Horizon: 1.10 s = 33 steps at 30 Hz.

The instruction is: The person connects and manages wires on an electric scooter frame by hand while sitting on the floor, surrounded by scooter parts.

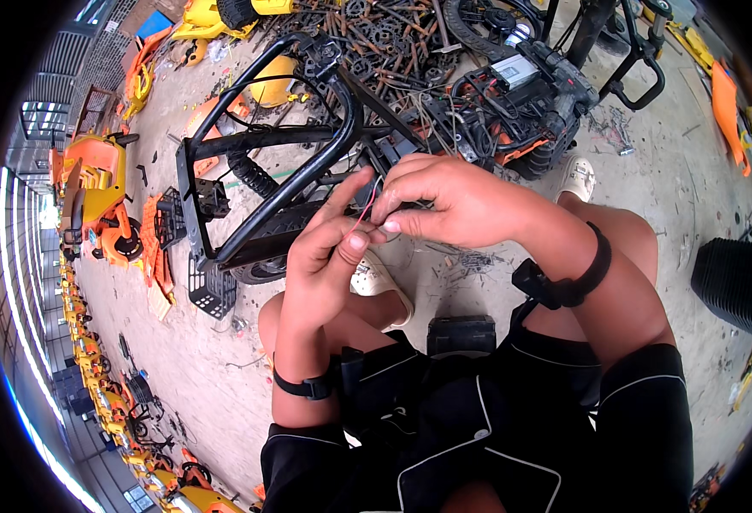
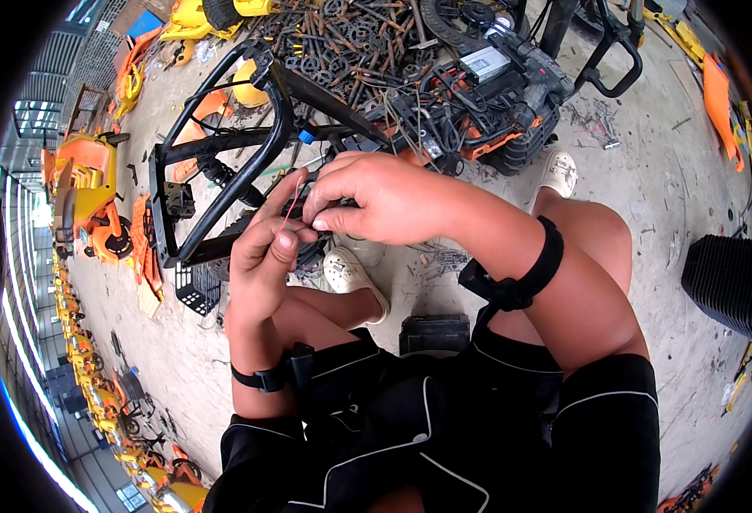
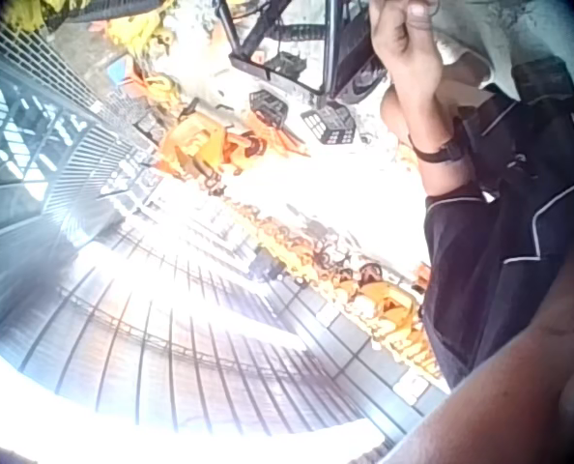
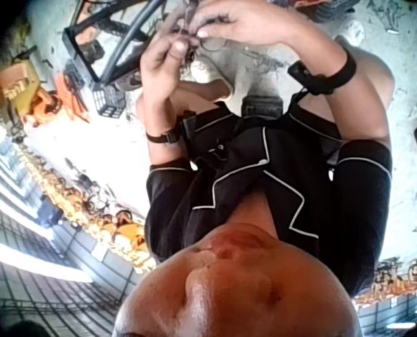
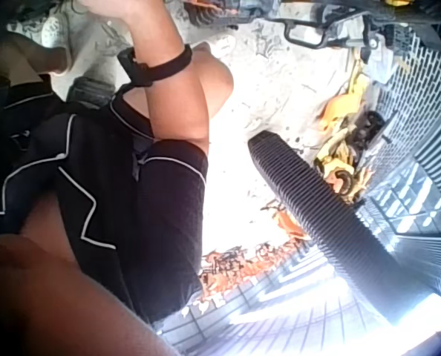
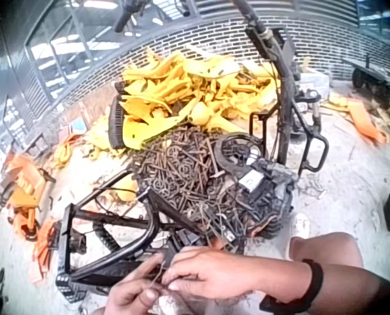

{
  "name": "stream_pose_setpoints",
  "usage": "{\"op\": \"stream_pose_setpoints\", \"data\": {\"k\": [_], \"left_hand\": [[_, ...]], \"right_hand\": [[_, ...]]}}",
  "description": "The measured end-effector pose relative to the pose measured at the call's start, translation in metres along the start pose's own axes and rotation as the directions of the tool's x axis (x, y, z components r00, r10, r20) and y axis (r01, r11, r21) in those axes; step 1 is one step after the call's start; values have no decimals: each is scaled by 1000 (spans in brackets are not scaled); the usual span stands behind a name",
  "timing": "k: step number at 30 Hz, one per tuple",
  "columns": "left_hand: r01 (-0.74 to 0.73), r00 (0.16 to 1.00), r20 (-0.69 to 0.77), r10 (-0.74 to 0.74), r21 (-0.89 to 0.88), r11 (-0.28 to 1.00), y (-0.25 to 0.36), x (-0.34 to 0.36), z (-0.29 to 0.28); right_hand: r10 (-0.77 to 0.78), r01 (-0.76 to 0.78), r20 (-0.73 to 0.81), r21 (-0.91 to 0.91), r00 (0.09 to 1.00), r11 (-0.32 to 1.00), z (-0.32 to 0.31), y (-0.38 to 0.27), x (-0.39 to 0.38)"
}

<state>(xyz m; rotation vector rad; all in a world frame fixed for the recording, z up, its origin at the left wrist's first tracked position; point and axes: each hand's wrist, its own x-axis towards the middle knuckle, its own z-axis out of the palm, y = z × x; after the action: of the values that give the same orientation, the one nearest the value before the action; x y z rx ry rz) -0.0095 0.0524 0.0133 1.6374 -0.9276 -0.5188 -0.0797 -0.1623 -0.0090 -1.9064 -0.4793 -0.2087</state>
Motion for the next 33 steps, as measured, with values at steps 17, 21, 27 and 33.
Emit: {"op": "stream_pose_setpoints", "data": {"k": [17, 21, 27, 33], "left_hand": [[350, 918, 260, -299, -176, 920, 5, -5, -8], [79, 997, 44, -69, -303, 950, -3, -4, -8], [-34, 997, 50, 57, -387, 921, -2, 0, 10], [7, 994, 107, 17, -222, 975, -2, -1, 23]], "right_hand": [[93, -82, -163, 69, 982, 994, -11, -4, -6], [213, -185, -145, 186, 966, 965, -11, -6, -8], [420, -408, 27, 296, 907, 864, 3, -4, -8], [554, -546, 69, 309, 829, 779, 25, -3, -8]]}}
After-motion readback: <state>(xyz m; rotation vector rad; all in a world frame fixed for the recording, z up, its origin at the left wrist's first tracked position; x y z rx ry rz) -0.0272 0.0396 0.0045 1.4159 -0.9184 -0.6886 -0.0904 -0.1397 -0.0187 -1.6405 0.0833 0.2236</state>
